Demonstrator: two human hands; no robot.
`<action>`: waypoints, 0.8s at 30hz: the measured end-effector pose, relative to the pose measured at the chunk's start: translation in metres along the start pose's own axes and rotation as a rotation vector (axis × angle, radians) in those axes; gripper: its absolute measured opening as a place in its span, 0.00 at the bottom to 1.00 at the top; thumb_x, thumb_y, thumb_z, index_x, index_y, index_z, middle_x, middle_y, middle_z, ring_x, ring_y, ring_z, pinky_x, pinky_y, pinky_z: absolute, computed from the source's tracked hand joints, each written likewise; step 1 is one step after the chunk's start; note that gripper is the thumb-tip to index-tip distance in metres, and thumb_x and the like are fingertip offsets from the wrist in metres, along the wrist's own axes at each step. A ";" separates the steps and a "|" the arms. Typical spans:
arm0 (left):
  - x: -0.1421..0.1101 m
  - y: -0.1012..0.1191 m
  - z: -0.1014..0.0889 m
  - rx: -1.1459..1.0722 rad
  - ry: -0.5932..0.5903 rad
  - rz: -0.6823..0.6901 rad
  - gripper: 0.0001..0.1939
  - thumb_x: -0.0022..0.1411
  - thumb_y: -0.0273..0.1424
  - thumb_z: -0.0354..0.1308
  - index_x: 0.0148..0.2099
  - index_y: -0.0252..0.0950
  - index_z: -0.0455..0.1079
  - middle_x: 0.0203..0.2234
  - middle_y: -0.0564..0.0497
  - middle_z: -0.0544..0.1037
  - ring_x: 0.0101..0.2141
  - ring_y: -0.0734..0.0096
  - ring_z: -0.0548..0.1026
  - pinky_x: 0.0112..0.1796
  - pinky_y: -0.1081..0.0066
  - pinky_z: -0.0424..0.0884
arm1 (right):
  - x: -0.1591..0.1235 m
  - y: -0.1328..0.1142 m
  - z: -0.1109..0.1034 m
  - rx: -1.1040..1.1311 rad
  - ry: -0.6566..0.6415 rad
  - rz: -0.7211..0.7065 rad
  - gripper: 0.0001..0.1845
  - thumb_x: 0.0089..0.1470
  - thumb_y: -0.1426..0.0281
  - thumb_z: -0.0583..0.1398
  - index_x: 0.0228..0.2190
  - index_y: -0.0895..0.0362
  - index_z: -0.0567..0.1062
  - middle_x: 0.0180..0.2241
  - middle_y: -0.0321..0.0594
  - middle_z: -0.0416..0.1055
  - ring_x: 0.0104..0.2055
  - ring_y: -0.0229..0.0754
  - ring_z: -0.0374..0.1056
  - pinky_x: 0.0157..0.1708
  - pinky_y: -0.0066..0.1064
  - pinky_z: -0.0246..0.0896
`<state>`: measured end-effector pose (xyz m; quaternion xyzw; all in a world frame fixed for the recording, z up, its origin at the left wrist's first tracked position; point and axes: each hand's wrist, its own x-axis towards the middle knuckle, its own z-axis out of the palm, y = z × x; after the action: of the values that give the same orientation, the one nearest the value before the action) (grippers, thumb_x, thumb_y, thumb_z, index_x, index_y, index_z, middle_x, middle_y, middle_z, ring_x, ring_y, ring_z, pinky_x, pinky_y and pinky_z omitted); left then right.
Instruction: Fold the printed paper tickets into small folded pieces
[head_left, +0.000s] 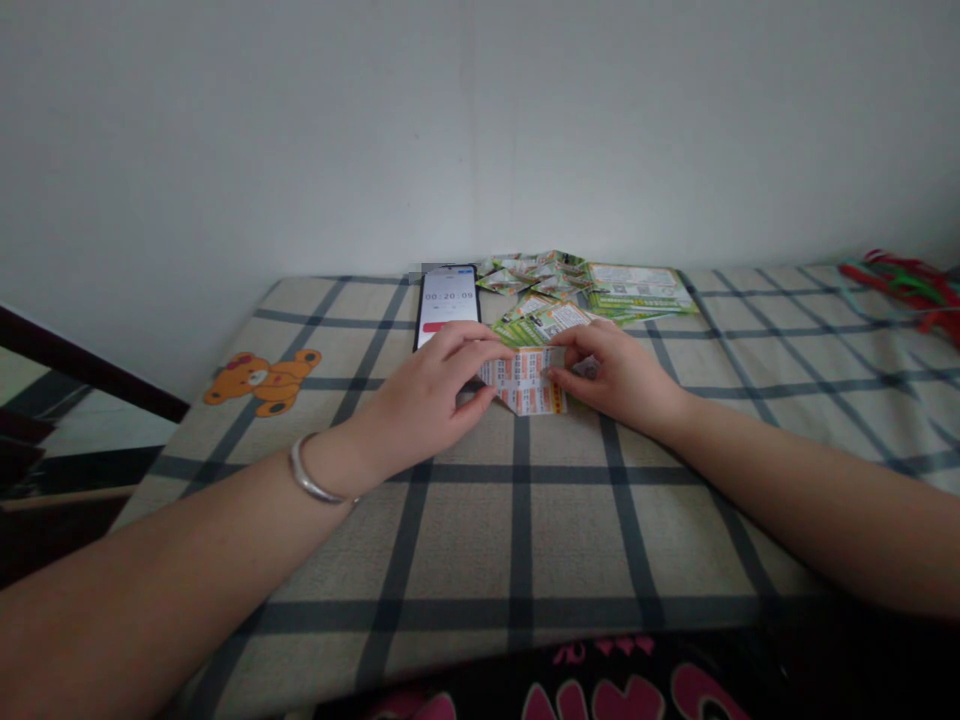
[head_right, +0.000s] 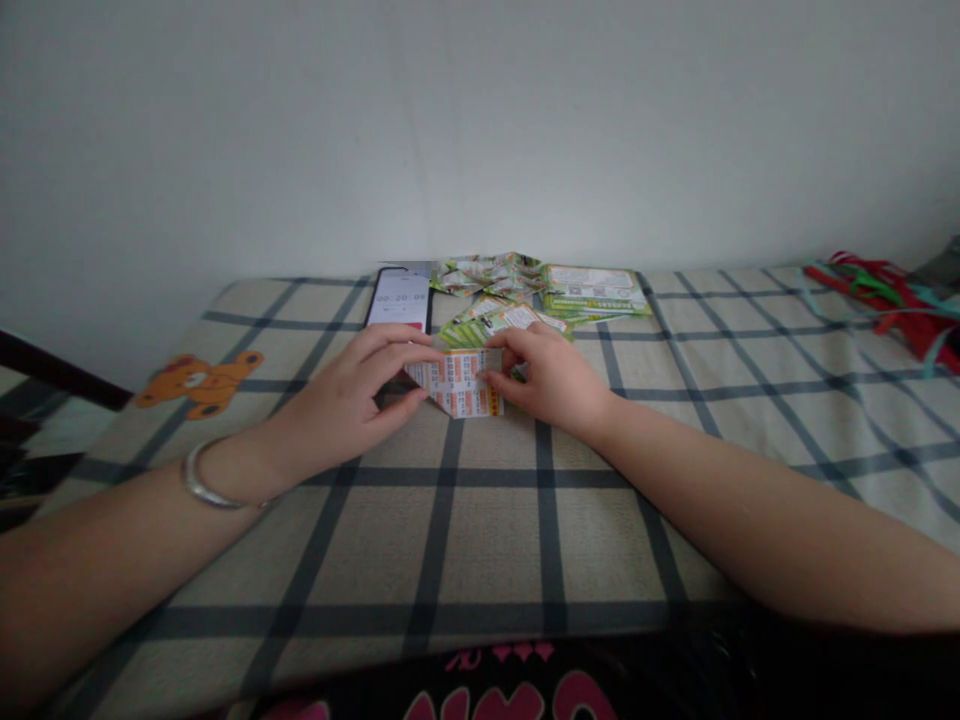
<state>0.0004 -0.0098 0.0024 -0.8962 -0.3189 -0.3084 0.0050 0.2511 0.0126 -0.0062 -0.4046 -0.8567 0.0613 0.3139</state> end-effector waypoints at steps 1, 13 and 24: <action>0.000 -0.001 0.000 0.013 -0.003 0.013 0.16 0.63 0.25 0.55 0.54 0.37 0.66 0.51 0.43 0.69 0.54 0.60 0.69 0.55 0.53 0.69 | 0.000 0.000 0.000 -0.009 -0.006 0.004 0.09 0.52 0.68 0.63 0.38 0.56 0.74 0.26 0.36 0.70 0.34 0.43 0.65 0.36 0.33 0.59; -0.001 -0.003 0.002 0.124 -0.169 0.316 0.11 0.65 0.25 0.55 0.47 0.37 0.75 0.48 0.49 0.78 0.52 0.59 0.71 0.54 0.56 0.69 | 0.001 0.000 0.001 -0.061 -0.020 -0.036 0.14 0.51 0.70 0.63 0.42 0.56 0.76 0.27 0.37 0.72 0.35 0.44 0.65 0.38 0.35 0.59; -0.003 -0.005 0.005 0.077 -0.241 0.234 0.13 0.66 0.26 0.53 0.50 0.38 0.74 0.49 0.48 0.78 0.50 0.63 0.74 0.52 0.57 0.70 | 0.001 -0.006 -0.009 -0.030 -0.118 -0.248 0.13 0.50 0.78 0.56 0.37 0.57 0.75 0.32 0.42 0.73 0.37 0.45 0.65 0.40 0.37 0.58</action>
<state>-0.0016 -0.0064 -0.0044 -0.9569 -0.2221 -0.1834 0.0372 0.2525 0.0081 0.0034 -0.2961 -0.9179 0.0327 0.2619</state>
